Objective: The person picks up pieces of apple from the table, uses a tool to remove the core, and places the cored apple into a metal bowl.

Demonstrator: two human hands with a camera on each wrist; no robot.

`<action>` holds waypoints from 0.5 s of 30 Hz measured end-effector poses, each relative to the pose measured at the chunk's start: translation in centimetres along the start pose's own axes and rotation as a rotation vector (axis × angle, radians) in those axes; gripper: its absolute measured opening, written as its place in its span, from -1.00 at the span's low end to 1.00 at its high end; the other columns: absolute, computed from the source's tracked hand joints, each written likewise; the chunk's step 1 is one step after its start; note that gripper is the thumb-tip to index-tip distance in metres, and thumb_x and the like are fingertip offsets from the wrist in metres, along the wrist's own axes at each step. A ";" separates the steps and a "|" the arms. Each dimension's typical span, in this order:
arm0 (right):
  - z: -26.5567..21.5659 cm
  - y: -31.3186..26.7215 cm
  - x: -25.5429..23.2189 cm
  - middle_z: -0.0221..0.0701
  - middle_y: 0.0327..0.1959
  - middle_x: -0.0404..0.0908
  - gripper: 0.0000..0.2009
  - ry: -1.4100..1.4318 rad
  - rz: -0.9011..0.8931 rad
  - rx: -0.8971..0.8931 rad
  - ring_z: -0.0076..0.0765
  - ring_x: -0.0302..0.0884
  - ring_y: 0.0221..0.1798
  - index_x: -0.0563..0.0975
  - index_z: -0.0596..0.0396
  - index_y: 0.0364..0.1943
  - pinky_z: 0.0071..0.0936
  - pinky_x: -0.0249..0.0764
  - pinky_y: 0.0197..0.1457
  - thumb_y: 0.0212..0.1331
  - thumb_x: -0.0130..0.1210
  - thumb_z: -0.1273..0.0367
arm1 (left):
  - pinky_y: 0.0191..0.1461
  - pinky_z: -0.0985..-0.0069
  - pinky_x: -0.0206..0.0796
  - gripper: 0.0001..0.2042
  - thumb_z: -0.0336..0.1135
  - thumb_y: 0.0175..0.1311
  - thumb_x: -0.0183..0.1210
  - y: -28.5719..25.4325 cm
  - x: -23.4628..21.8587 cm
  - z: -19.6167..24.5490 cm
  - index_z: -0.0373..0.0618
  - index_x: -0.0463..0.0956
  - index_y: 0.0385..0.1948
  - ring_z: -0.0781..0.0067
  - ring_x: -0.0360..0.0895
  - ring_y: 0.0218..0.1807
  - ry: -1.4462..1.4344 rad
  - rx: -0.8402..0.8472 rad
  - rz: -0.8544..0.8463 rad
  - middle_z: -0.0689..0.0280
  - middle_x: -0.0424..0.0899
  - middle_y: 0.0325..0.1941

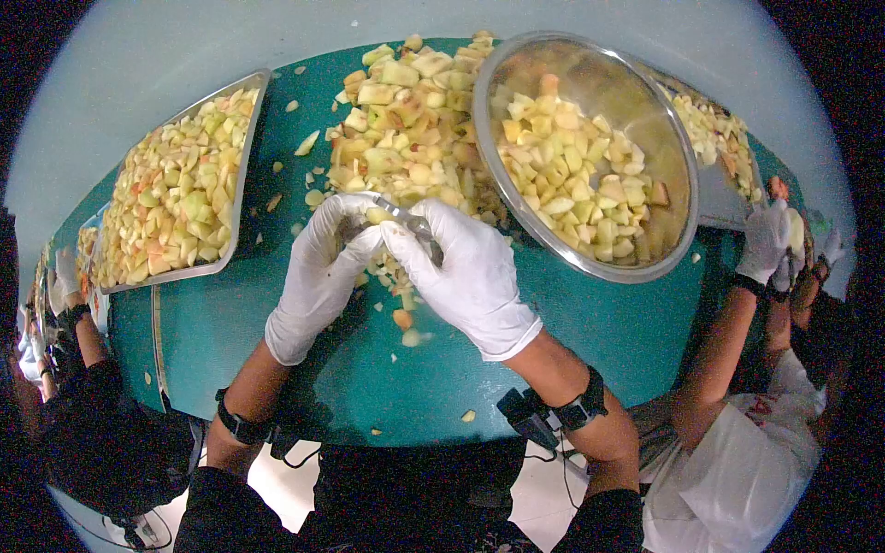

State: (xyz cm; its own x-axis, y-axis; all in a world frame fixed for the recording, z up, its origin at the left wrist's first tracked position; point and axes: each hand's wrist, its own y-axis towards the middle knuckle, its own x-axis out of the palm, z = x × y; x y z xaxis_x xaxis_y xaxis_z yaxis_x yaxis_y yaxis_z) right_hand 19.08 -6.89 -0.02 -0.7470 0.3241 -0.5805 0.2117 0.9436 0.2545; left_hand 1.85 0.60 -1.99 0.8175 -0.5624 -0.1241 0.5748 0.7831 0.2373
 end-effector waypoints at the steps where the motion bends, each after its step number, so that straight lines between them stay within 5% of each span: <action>1: -0.2 0.0 -0.1 -0.22 -0.48 0.62 -0.70 -0.011 -0.002 -0.002 -0.03 0.62 -0.47 0.60 0.05 -0.25 -0.21 0.49 -0.39 0.32 0.26 0.10 | 0.17 0.52 0.39 -0.77 -0.48 0.43 0.20 0.0 -0.2 0.0 -0.24 0.48 0.06 0.57 0.52 0.00 0.022 -0.008 -0.010 0.33 0.60 -0.03; 15: 0.3 0.0 0.1 -0.26 -0.51 0.60 -0.76 0.140 -0.025 -0.053 -0.11 0.60 -0.49 0.57 0.04 -0.24 -0.25 0.47 -0.41 0.34 0.26 0.17 | 0.05 0.64 0.40 -0.81 -0.47 0.46 0.17 -0.2 -0.3 0.2 -0.16 0.46 0.03 0.68 0.51 0.00 -0.195 -0.098 -0.010 0.41 0.60 -0.01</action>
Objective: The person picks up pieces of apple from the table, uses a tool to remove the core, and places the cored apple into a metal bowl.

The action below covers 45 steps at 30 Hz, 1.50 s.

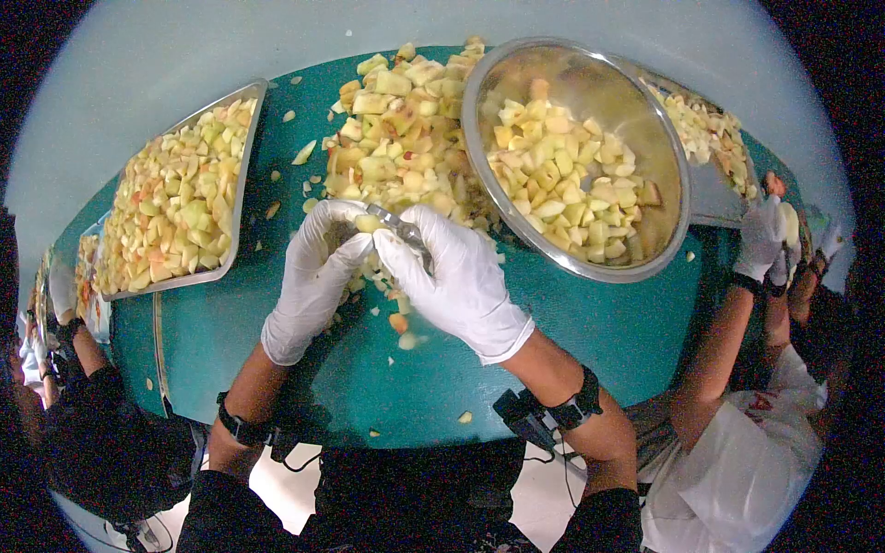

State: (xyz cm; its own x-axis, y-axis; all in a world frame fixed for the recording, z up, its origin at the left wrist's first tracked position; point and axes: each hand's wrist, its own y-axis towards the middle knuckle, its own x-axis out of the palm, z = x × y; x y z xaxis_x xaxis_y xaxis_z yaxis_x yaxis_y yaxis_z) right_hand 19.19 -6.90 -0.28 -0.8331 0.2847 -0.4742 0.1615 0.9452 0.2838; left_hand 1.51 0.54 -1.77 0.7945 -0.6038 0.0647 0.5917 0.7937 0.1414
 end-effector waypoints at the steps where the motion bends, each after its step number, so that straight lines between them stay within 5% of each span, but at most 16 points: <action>1: 0.1 0.0 0.1 -0.26 -0.51 0.60 -0.76 0.003 0.007 -0.007 -0.12 0.60 -0.49 0.57 0.04 -0.24 -0.25 0.47 -0.41 0.34 0.26 0.17 | 0.07 0.63 0.40 -0.82 -0.47 0.46 0.17 0.0 0.1 0.0 -0.16 0.46 0.03 0.67 0.51 0.00 -0.019 0.002 0.003 0.40 0.59 0.00; 12: 0.3 0.0 0.0 -0.27 -0.49 0.63 -0.74 0.009 0.019 -0.011 -0.17 0.61 -0.50 0.59 0.05 -0.24 -0.30 0.47 -0.41 0.31 0.30 0.16 | 0.22 0.52 0.40 -0.85 -0.50 0.43 0.20 -0.1 -0.1 -0.3 -0.20 0.49 -0.04 0.57 0.54 0.09 -0.099 0.032 -0.022 0.30 0.59 0.06; 36: -0.6 -0.2 -0.5 -0.24 -0.61 0.57 -0.70 -0.053 -0.027 0.075 -0.13 0.54 -0.60 0.57 0.06 -0.41 -0.28 0.40 -0.49 0.30 0.30 0.15 | 0.08 0.60 0.45 -0.77 -0.49 0.35 0.30 -0.3 -0.4 0.2 -0.17 0.55 0.00 0.64 0.54 -0.03 -0.045 -0.087 0.028 0.38 0.63 0.01; 45: -0.4 -0.3 -0.2 -0.25 -0.63 0.59 -0.72 -0.052 -0.006 -0.049 -0.13 0.62 -0.59 0.59 0.05 -0.41 -0.26 0.43 -0.51 0.30 0.30 0.16 | 0.09 0.58 0.42 -0.82 -0.51 0.37 0.25 -0.1 0.4 0.1 -0.14 0.50 -0.07 0.66 0.53 -0.05 -0.217 -0.149 0.013 0.39 0.64 -0.06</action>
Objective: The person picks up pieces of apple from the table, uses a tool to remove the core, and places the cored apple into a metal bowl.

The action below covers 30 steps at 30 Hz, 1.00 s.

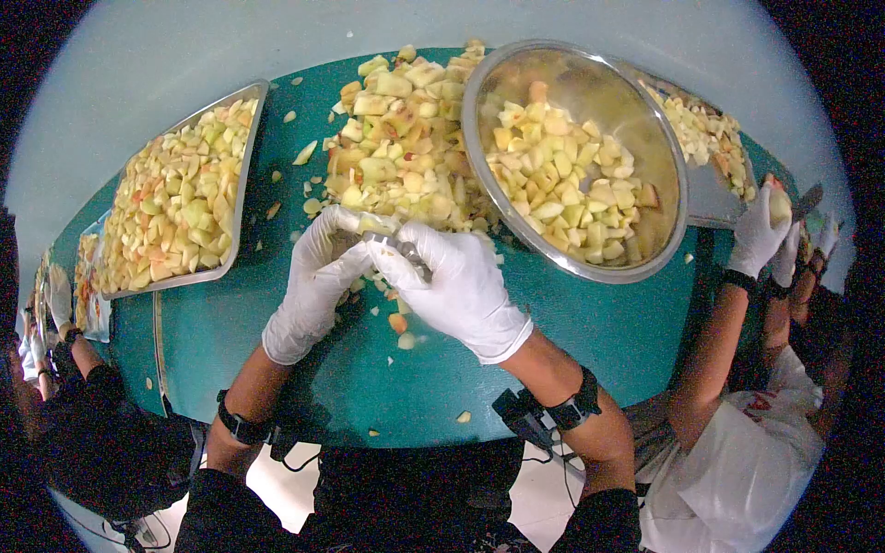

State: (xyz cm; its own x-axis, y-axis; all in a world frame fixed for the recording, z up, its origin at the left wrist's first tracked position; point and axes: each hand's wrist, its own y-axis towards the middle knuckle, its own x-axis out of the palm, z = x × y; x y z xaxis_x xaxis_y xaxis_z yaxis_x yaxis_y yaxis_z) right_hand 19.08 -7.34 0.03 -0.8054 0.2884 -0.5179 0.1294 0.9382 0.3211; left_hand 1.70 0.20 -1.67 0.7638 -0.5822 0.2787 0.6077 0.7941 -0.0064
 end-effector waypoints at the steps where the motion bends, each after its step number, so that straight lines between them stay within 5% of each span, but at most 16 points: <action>1: 0.0 0.0 0.0 -0.25 -0.62 0.59 -0.73 0.012 -0.005 0.012 -0.14 0.62 -0.59 0.59 0.06 -0.40 -0.27 0.43 -0.51 0.30 0.30 0.17 | 0.07 0.59 0.43 -0.83 -0.51 0.37 0.25 0.0 0.2 0.2 -0.14 0.50 -0.08 0.66 0.53 -0.06 -0.008 0.005 0.008 0.39 0.64 -0.06; 10: 0.1 0.5 0.2 -0.17 -0.48 0.70 -0.75 0.094 0.134 0.145 -0.08 0.69 -0.48 0.59 0.10 -0.21 -0.28 0.51 -0.40 0.37 0.22 0.19 | -0.04 0.64 0.41 -0.80 -0.50 0.36 0.27 0.3 0.2 0.3 -0.14 0.53 -0.04 0.69 0.54 -0.12 -0.040 0.041 0.101 0.41 0.64 -0.08; 30: 0.4 0.1 0.1 -0.26 -0.61 0.62 -0.73 0.049 0.055 0.163 -0.27 0.57 -0.62 0.69 0.05 -0.29 -0.34 0.41 -0.47 0.34 0.27 0.13 | 0.14 0.59 0.40 -0.77 -0.49 0.37 0.28 0.1 0.0 0.4 -0.21 0.57 0.02 0.64 0.53 0.03 0.186 0.260 0.057 0.35 0.62 0.05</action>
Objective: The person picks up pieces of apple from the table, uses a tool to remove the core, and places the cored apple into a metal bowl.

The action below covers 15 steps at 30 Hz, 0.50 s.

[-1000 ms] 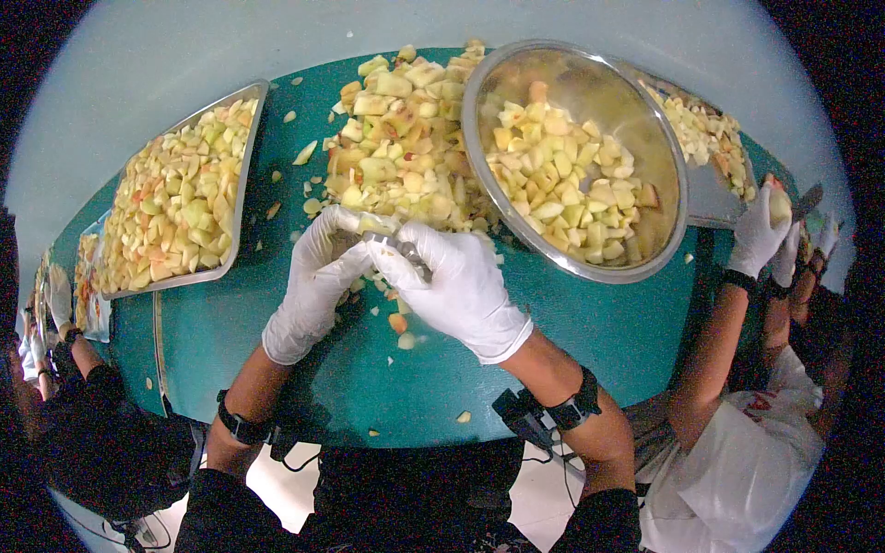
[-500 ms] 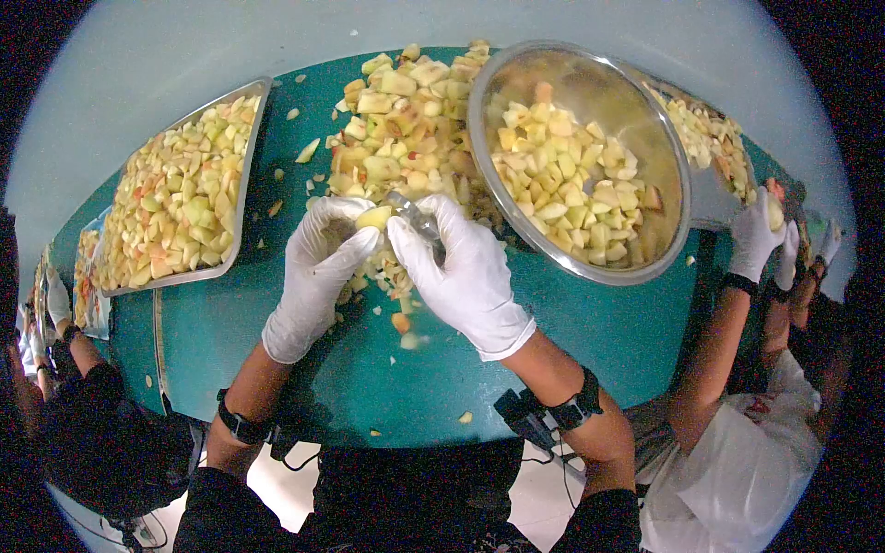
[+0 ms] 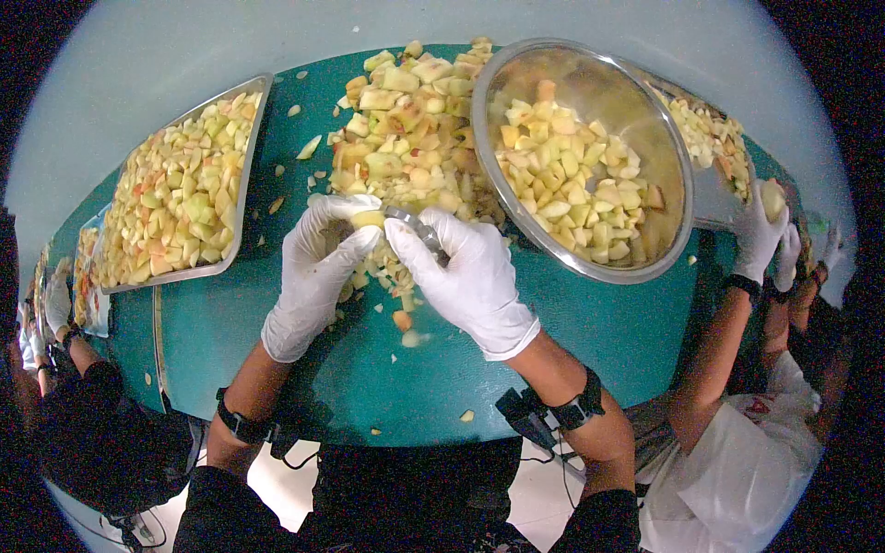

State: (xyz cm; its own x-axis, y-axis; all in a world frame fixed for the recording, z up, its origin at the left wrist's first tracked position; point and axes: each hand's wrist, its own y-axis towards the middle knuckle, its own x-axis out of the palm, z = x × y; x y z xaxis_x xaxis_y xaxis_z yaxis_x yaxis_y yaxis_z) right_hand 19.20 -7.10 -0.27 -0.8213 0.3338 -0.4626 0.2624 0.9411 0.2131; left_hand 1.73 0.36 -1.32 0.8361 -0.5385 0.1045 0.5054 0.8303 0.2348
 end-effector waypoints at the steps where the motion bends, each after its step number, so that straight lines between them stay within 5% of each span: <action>1: 0.0 0.0 -0.1 -0.26 -0.61 0.63 -0.73 -0.016 -0.017 0.005 -0.27 0.57 -0.61 0.70 0.05 -0.29 -0.34 0.41 -0.47 0.34 0.27 0.13 | 0.16 0.58 0.40 -0.77 -0.49 0.37 0.28 0.0 0.0 0.0 -0.21 0.57 0.02 0.63 0.53 0.04 -0.003 -0.013 0.002 0.35 0.62 0.06; 7: 0.8 0.3 0.8 -0.26 -0.63 0.59 -0.69 0.150 0.123 -0.021 -0.20 0.57 -0.60 0.68 0.04 -0.27 -0.31 0.42 -0.46 0.34 0.25 0.08 | 0.21 0.55 0.39 -0.75 -0.48 0.38 0.27 0.0 -0.2 0.3 -0.23 0.58 0.05 0.59 0.54 0.09 -0.002 -0.062 -0.001 0.32 0.63 0.10; 15: 0.6 0.3 0.3 -0.27 -0.66 0.54 -0.68 0.013 0.004 -0.029 -0.16 0.53 -0.63 0.68 0.00 -0.28 -0.28 0.40 -0.48 0.32 0.26 0.04 | 0.25 0.53 0.40 -0.74 -0.51 0.38 0.25 -0.1 -0.2 0.6 -0.26 0.59 0.07 0.59 0.55 0.10 -0.063 -0.137 -0.010 0.32 0.66 0.09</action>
State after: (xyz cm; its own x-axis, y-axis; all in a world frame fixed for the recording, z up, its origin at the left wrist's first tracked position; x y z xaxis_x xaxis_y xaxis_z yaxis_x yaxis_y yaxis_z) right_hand 19.37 -6.74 -0.87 -0.8269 0.3365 -0.4506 0.2510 0.9378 0.2397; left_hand 1.39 0.30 -0.80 0.8183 -0.5509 0.1641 0.5414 0.8346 0.1022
